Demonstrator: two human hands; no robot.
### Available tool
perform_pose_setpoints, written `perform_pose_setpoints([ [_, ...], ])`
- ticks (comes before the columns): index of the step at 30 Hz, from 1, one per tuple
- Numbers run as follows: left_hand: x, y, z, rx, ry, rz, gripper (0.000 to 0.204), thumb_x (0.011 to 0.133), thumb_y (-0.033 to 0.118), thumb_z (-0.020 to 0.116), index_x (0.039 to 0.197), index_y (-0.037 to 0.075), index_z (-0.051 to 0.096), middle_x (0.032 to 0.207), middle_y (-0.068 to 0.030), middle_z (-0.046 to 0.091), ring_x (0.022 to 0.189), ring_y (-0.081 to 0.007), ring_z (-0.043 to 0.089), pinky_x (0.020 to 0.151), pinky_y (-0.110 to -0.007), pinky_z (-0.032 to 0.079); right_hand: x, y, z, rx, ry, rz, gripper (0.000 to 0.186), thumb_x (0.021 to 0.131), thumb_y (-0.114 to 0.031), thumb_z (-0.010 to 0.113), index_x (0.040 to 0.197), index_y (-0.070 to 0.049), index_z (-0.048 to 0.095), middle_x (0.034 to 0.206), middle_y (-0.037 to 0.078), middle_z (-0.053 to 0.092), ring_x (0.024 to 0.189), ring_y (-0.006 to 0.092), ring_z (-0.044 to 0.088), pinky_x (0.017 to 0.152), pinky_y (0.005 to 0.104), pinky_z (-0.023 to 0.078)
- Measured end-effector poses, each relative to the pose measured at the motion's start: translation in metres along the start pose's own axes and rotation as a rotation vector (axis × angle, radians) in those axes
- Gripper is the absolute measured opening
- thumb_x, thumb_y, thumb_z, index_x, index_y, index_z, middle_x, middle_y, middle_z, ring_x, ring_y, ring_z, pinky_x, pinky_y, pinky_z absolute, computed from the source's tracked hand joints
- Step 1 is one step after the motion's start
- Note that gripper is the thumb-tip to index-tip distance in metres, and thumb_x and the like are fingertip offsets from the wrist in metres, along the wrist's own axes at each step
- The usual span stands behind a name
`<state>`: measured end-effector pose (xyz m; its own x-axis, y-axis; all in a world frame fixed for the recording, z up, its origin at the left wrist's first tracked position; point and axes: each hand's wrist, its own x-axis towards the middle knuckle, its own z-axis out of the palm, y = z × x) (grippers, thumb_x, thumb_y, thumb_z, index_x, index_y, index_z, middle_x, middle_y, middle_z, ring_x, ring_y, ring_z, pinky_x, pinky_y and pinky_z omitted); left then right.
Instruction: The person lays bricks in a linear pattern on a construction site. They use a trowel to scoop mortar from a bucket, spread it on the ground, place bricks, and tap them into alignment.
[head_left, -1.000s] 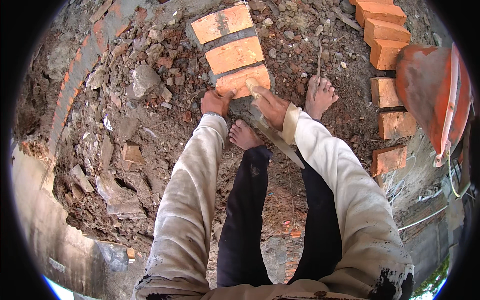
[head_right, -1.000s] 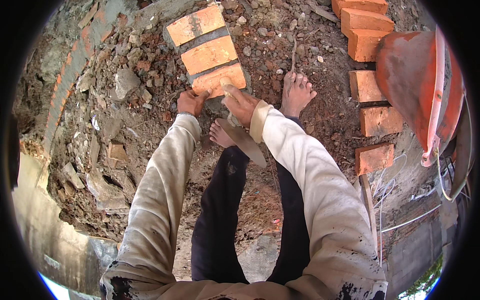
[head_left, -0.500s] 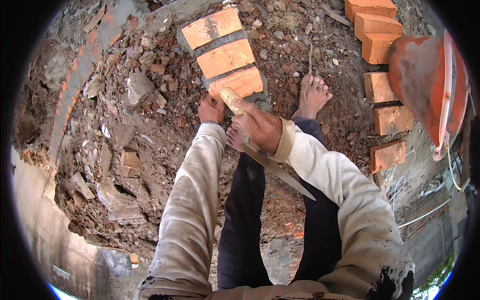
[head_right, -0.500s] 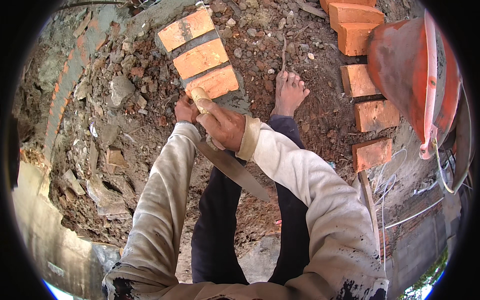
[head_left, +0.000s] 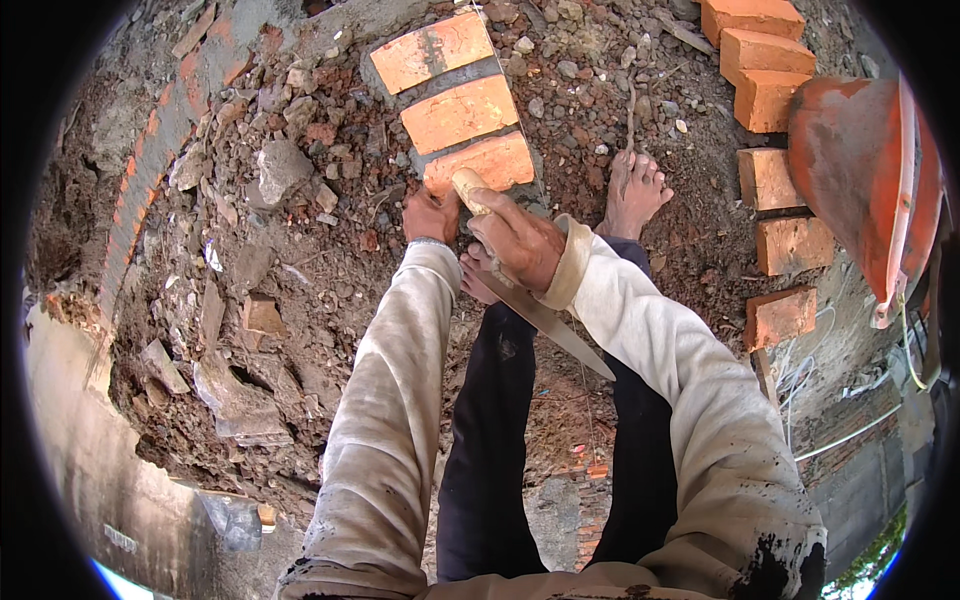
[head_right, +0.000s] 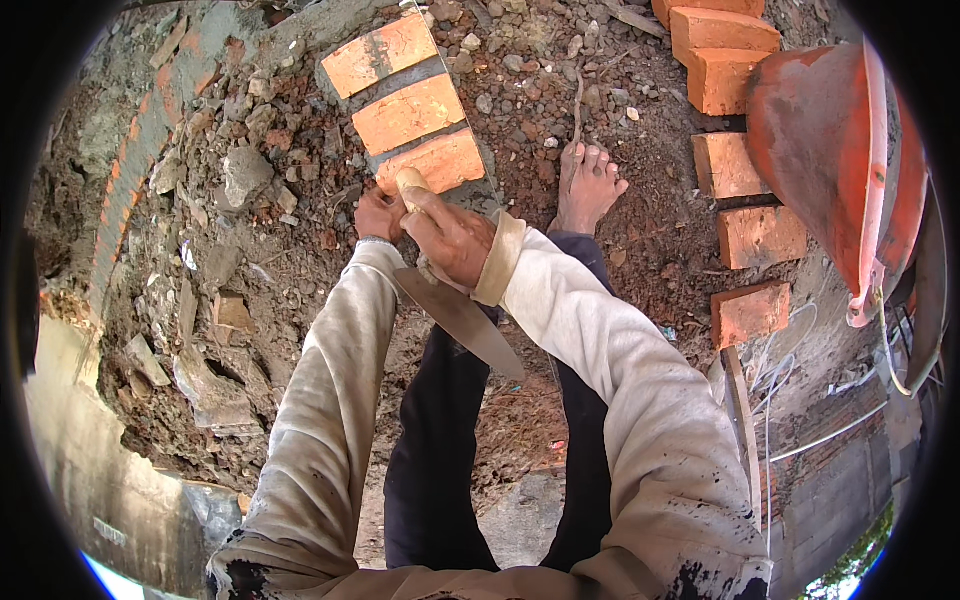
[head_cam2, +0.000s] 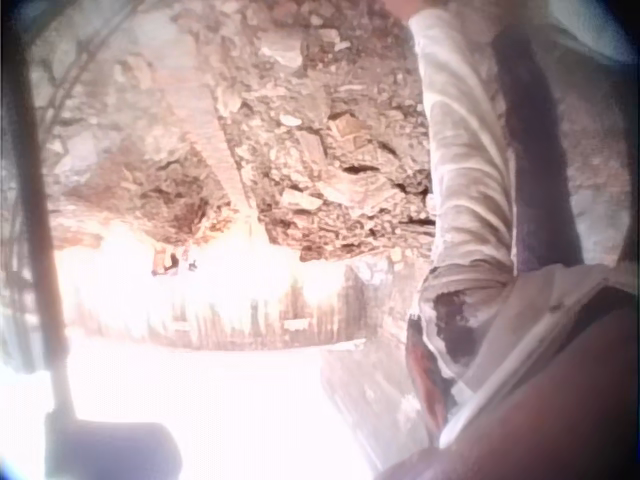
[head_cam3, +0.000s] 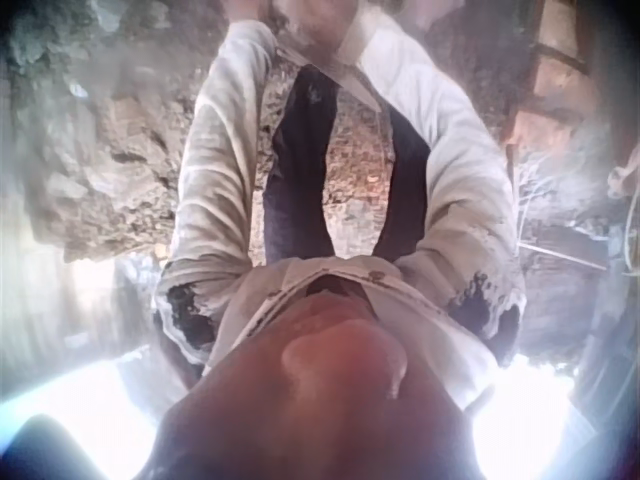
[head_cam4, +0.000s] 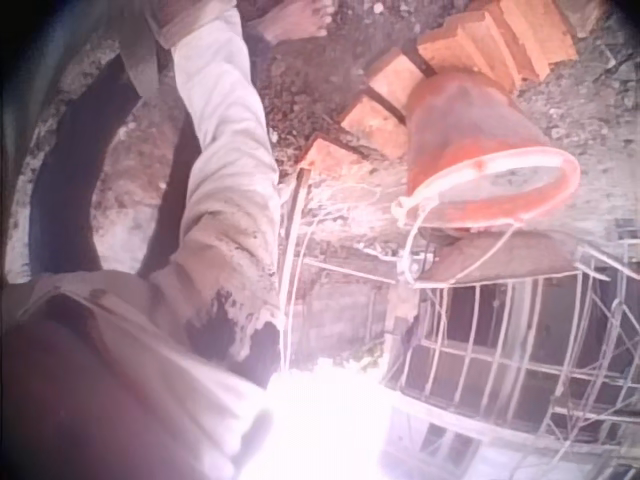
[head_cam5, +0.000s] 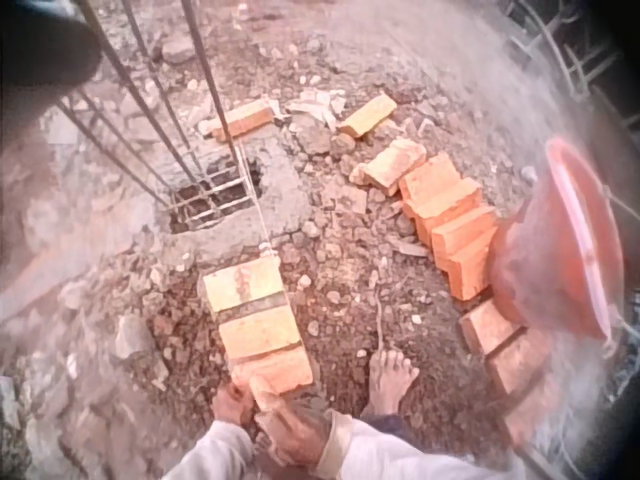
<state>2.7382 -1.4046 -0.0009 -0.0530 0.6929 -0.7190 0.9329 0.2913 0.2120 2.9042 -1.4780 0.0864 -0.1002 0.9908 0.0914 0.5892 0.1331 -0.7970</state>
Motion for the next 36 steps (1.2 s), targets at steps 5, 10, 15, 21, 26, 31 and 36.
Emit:
perform_pose_setpoints([
  [5, -0.001, 0.007, -0.005, 0.004, -0.046, -0.023, 0.049, 0.068, 0.048, 0.067, 0.089, 0.004, 0.068, 0.083, -0.0194, 0.065, 0.083, -0.0309, 0.064, 0.074, -0.038, 0.049, 0.007, 0.011, 0.013, 0.123, 0.058, 0.179, 0.026, 0.072, 0.002, 0.053, 0.097, 0.003, 0.046, 0.109, 0.024, 0.047, 0.087, 0.0396, 0.059, 0.071, 0.0394, 0.051],
  [10, -0.008, 0.014, -0.014, -0.060, -0.099, -0.053, 0.047, 0.067, 0.046, 0.069, 0.086, 0.004, 0.069, 0.080, -0.0171, 0.067, 0.078, -0.0280, 0.065, 0.073, -0.035, 0.049, 0.002, 0.027, 0.018, 0.093, -0.041, 0.168, 0.026, 0.074, 0.000, 0.054, 0.098, 0.004, 0.046, 0.109, 0.024, 0.047, 0.090, 0.0400, 0.058, 0.073, 0.0400, 0.051],
  [15, -0.002, 0.004, -0.008, 0.020, -0.057, -0.077, 0.050, 0.065, 0.047, 0.070, 0.085, 0.000, 0.068, 0.081, -0.0195, 0.066, 0.078, -0.0299, 0.065, 0.073, -0.036, 0.049, -0.009, 0.022, 0.017, 0.091, -0.069, 0.195, 0.028, 0.074, -0.003, 0.054, 0.099, 0.003, 0.045, 0.111, 0.025, 0.047, 0.090, 0.0403, 0.058, 0.073, 0.0397, 0.051],
  [21, -0.010, 0.014, -0.006, 0.085, -0.007, -0.100, 0.054, 0.064, 0.048, 0.071, 0.071, -0.006, 0.065, 0.077, -0.0251, 0.063, 0.077, -0.0343, 0.064, 0.072, -0.039, 0.048, -0.020, 0.036, 0.020, 0.134, -0.046, 0.192, 0.027, 0.075, -0.007, 0.055, 0.099, -0.001, 0.045, 0.112, 0.019, 0.046, 0.084, 0.0383, 0.060, 0.064, 0.0413, 0.052],
  [26, -0.023, 0.032, -0.009, -0.133, -0.135, 0.076, 0.068, 0.070, 0.036, 0.069, 0.115, -0.011, 0.048, 0.117, -0.0266, 0.052, 0.107, -0.0313, 0.054, 0.089, -0.033, 0.042, -0.039, 0.010, -0.047, 0.101, -0.029, 0.345, 0.036, 0.072, -0.015, 0.064, 0.102, -0.003, 0.050, 0.107, 0.015, 0.053, 0.080, 0.0336, 0.061, 0.065, 0.0356, 0.051],
  [31, -0.064, -0.014, -0.028, -0.229, -0.267, 0.073, 0.076, 0.077, 0.021, 0.065, 0.134, -0.008, 0.022, 0.121, -0.0228, 0.050, 0.111, -0.0264, 0.051, 0.093, -0.032, 0.040, -0.050, -0.135, -0.226, -0.078, 0.103, 0.624, 0.036, 0.073, -0.020, 0.068, 0.099, -0.001, 0.051, 0.078, 0.016, 0.059, 0.070, 0.0302, 0.061, 0.059, 0.0354, 0.048],
  [36, -0.146, 0.005, -0.086, 0.002, -0.324, -0.001, 0.055, 0.076, 0.025, 0.065, 0.119, -0.005, 0.048, 0.110, -0.0221, 0.058, 0.102, -0.0276, 0.058, 0.087, -0.034, 0.045, -0.061, -0.194, -0.374, -0.110, 0.293, 1.067, 0.033, 0.081, -0.025, 0.064, 0.099, -0.001, 0.050, 0.072, 0.017, 0.059, 0.062, 0.0343, 0.059, 0.057, 0.0408, 0.046],
])
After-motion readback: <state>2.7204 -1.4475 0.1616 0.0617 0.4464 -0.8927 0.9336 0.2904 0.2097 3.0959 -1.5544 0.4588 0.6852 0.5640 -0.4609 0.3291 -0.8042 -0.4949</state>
